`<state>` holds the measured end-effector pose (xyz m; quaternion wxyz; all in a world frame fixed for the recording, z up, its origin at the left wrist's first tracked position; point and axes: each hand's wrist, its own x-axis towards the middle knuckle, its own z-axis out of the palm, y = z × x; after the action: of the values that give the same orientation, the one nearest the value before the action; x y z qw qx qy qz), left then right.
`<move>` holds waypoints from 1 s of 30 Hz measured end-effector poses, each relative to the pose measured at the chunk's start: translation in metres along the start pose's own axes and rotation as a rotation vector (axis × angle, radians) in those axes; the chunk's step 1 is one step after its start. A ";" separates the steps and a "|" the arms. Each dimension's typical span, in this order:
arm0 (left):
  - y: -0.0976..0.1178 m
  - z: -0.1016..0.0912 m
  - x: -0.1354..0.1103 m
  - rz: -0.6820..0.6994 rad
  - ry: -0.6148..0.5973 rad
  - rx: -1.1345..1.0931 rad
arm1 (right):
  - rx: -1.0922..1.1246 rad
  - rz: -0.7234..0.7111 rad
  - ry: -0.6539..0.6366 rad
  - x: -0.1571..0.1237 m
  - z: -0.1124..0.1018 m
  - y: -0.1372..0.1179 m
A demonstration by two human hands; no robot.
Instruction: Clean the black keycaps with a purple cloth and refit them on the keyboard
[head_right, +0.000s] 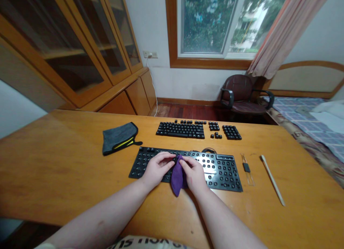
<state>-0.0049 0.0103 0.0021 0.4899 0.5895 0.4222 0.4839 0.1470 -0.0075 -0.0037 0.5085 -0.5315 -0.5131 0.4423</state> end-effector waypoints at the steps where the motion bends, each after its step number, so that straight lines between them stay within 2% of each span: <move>1: 0.000 0.001 0.000 -0.014 0.003 -0.015 | -0.007 -0.007 0.000 0.000 0.000 0.000; 6: 0.001 0.004 0.000 -0.101 0.000 -0.107 | -0.050 -0.077 -0.061 0.001 -0.001 0.000; 10: 0.002 0.005 0.000 -0.140 0.048 -0.162 | -0.043 -0.111 -0.088 0.001 0.000 0.001; 20: 0.001 0.001 -0.002 -0.085 0.016 -0.035 | -0.033 -0.128 -0.040 -0.001 -0.001 0.005; 25: 0.002 0.001 -0.001 -0.110 0.033 -0.018 | -0.063 -0.183 -0.031 0.000 -0.003 0.007; 30: 0.003 0.002 0.000 -0.148 0.046 -0.030 | -0.085 -0.165 -0.007 0.000 -0.002 0.006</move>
<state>-0.0028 0.0094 0.0045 0.5231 0.5380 0.4687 0.4661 0.1500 -0.0072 -0.0097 0.5183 -0.5071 -0.5752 0.3787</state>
